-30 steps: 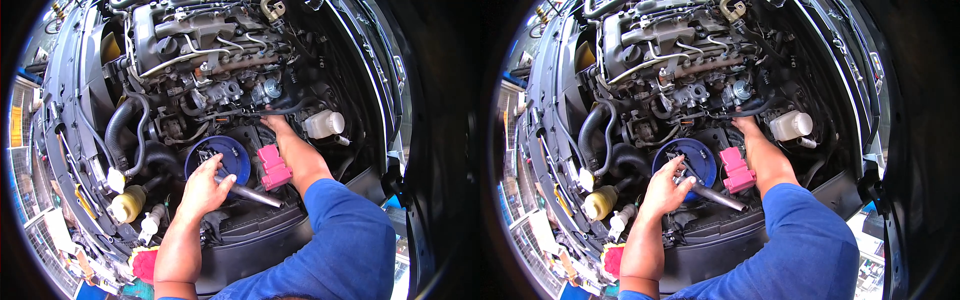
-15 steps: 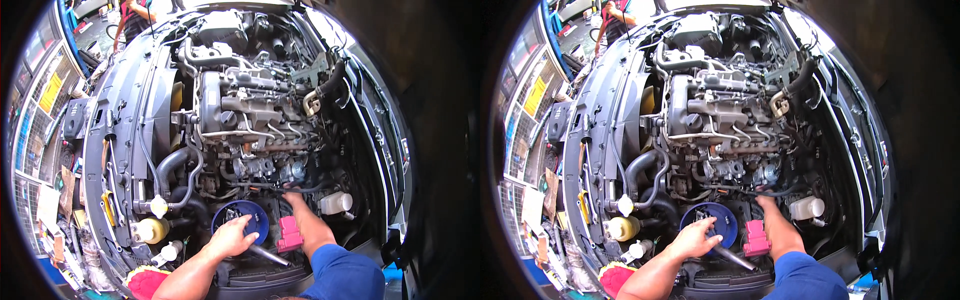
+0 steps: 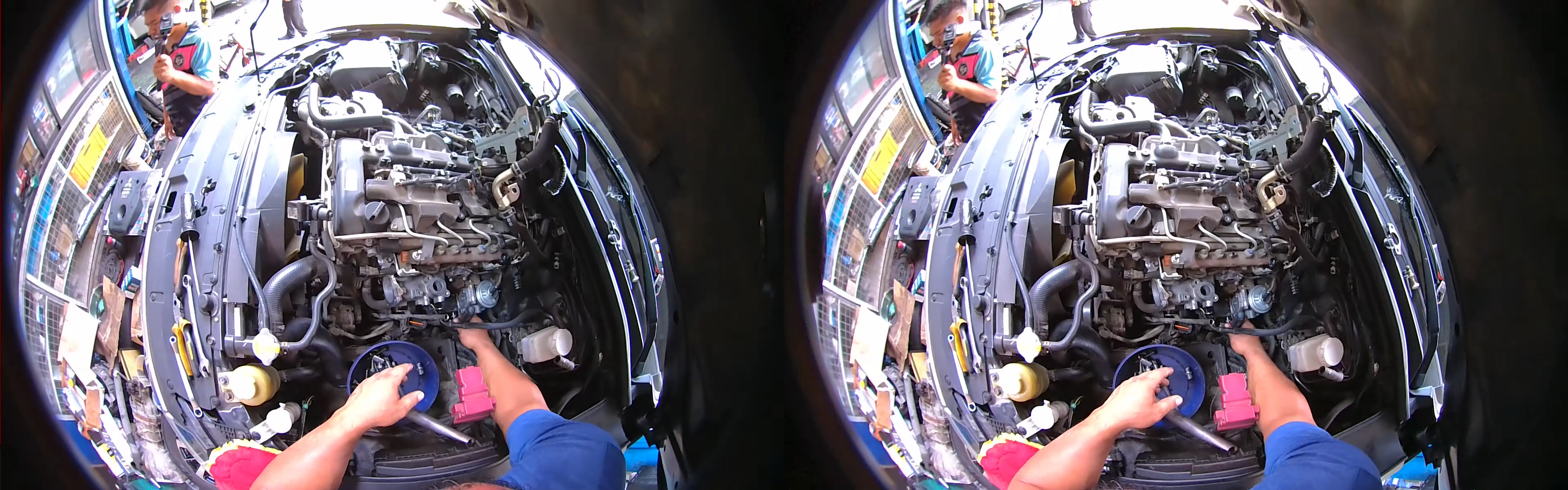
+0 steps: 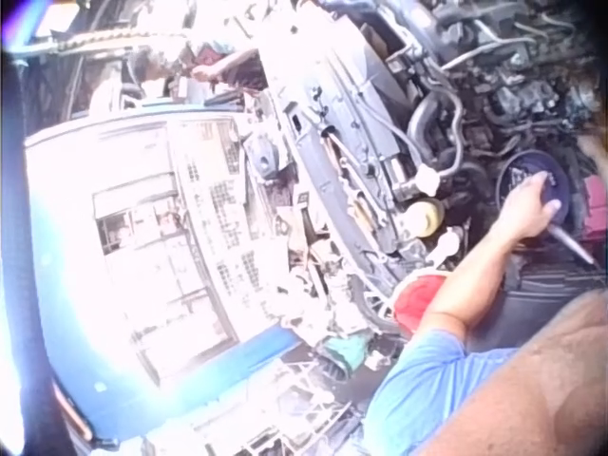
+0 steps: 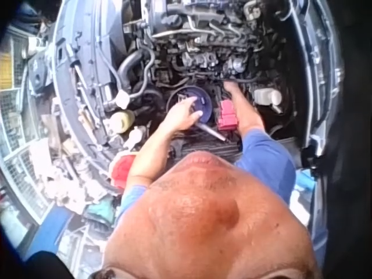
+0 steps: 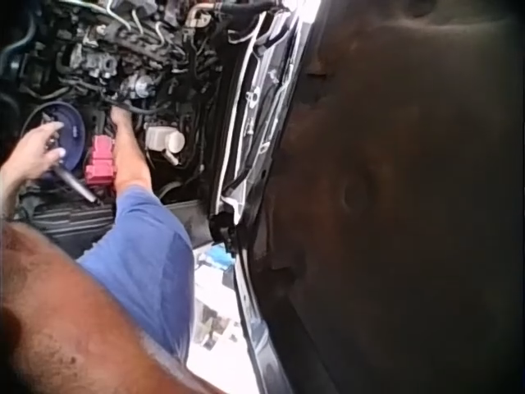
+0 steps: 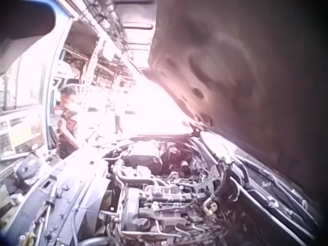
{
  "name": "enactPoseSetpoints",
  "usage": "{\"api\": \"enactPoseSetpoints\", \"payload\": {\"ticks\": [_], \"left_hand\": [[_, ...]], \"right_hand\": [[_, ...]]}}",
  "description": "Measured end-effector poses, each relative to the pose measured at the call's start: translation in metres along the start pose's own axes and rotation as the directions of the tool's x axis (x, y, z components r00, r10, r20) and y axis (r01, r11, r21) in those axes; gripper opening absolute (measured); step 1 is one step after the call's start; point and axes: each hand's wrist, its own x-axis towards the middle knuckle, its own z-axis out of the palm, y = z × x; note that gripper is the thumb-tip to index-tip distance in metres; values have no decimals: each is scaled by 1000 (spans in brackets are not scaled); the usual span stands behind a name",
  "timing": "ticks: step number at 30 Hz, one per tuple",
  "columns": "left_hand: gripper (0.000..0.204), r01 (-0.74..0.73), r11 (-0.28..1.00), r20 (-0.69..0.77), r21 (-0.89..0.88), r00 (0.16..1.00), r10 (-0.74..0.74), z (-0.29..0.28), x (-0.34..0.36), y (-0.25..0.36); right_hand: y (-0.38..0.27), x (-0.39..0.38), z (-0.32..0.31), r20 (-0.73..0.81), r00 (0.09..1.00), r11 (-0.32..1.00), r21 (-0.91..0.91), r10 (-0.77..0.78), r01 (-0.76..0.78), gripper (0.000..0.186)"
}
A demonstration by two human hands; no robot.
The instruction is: Repairing or maintaining engine components on a vehicle using tools for leverage.
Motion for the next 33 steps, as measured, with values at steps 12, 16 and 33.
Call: {"api": "enactPoseSetpoints", "payload": {"ticks": [12, 16, 33], "left_hand": [[67, 47, 999, 9, -5, 999, -47, -7, -8, -3], [67, 23, 1000, 61, -9, 998, -22, -7, -2, 5], [68, -27, 999, 104, 16, 994, 26, -10, 2, 5]], "right_hand": [[-1, 3, 9, 393, 675, 130, 800, 625, -586, 26], [24, 5, 10, 21, 1000, 998, -62, -10, 12, 24], [26, 2, -3, 182, 896, 751, 492, 406, -441, 24]]}}
